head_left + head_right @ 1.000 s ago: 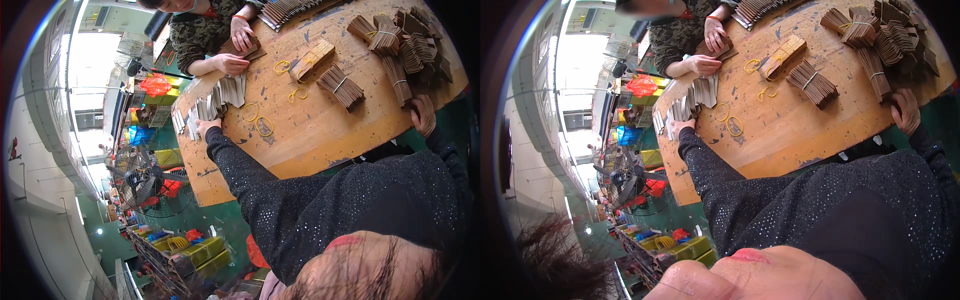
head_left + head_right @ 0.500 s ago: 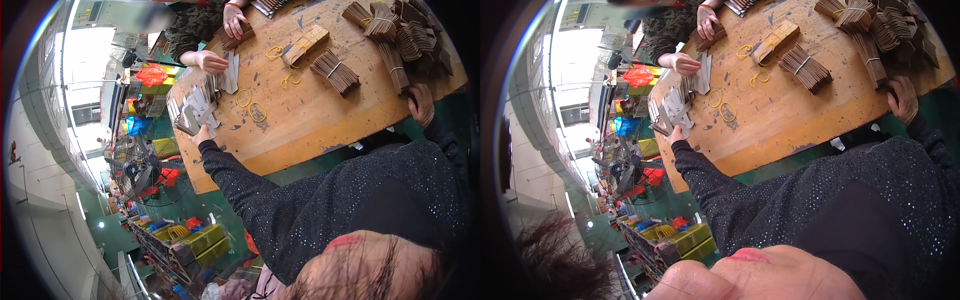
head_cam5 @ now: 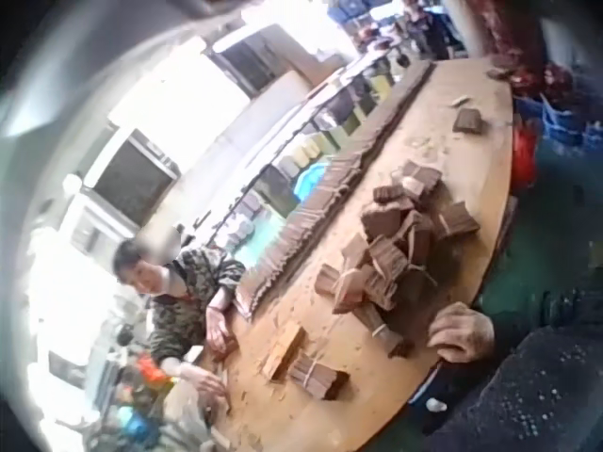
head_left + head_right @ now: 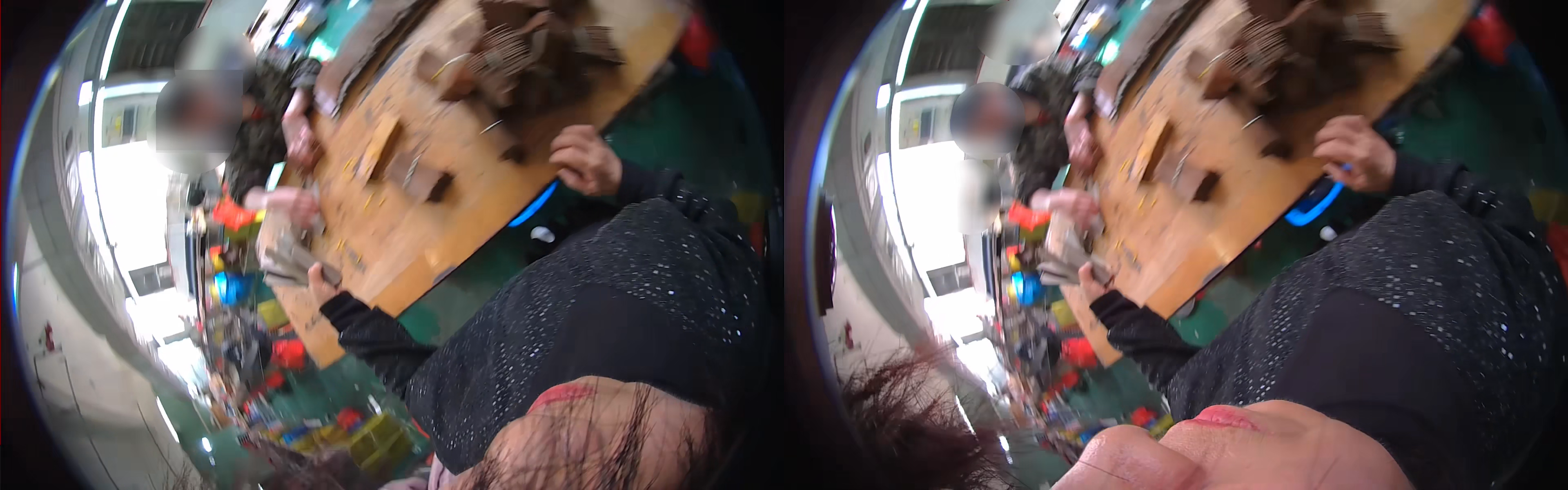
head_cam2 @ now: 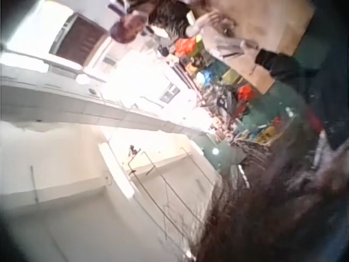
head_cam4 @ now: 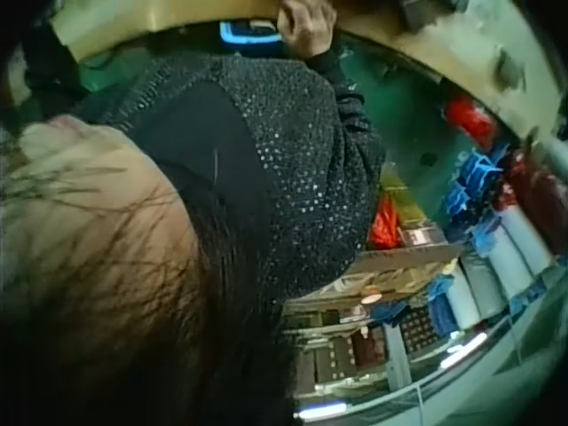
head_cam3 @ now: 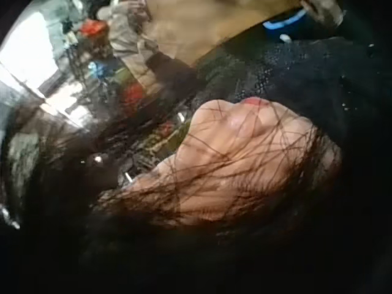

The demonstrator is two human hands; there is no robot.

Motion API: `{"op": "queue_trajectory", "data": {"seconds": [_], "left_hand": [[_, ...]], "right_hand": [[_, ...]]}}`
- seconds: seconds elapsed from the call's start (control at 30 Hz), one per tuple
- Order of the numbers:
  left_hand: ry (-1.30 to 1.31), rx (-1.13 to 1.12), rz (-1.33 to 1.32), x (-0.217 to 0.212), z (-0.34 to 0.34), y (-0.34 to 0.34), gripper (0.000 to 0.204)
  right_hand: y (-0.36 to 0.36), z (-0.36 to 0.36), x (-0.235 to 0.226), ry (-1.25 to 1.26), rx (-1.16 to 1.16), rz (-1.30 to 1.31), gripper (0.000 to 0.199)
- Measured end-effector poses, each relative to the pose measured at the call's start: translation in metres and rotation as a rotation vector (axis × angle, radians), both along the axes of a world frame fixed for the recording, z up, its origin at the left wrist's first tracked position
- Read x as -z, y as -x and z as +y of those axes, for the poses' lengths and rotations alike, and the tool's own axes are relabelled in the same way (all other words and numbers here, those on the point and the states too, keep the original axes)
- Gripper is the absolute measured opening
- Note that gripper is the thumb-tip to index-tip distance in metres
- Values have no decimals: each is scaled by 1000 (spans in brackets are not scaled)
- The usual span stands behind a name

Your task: Sorting and stacking small cardboard components on a workbench

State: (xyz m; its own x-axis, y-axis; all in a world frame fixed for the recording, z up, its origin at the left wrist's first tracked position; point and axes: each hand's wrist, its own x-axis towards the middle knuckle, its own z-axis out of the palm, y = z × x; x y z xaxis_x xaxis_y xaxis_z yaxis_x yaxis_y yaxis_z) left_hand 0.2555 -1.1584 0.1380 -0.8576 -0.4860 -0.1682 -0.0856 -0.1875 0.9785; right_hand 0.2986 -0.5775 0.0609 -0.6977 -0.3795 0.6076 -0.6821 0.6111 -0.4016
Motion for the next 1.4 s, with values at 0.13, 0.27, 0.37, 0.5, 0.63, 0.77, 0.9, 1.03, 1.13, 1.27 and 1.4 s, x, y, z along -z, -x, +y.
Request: {"op": "queue_trajectory", "data": {"seconds": [0.13, 0.27, 0.37, 0.5, 0.63, 0.77, 0.9, 1.03, 1.13, 1.27, 1.4], "left_hand": [[131, 67, 110, -30, 169, 39, 23], [308, 469, 26, -49, 317, 90, 34], [210, 669, 176, -35, 447, 143, 53], [333, 967, 60, -50, 629, 187, 57], [546, 950, 314, -31, 787, 218, 56], [565, 922, 351, -14, 889, 268, 39], [611, 822, 384, 25, 944, 330, 52], [900, 904, 182, 51, 993, 374, 65], [1123, 909, 132, 50, 1034, 379, 65], [1224, 888, 163, 50, 1056, 386, 63], [1184, 877, 146, 61, 1068, 412, 70]], "right_hand": [[-36, 78, -4, 61, 36, 22, 31], [-74, 178, -11, 74, 190, 63, 31], [-107, 239, -6, 63, 305, 54, 30], [-142, 310, -8, 100, 497, 89, 28], [-156, 361, 8, 120, 658, 9, 28], [-153, 413, 8, 75, 685, -58, 27], [-126, 466, 12, 25, 746, -67, 25], [-90, 522, 0, -2, 695, -127, 20], [-70, 570, -2, -30, 762, -168, 17], [-37, 589, 2, 74, 785, -201, 17], [10, 625, -1, 72, 610, -168, 15]]}}
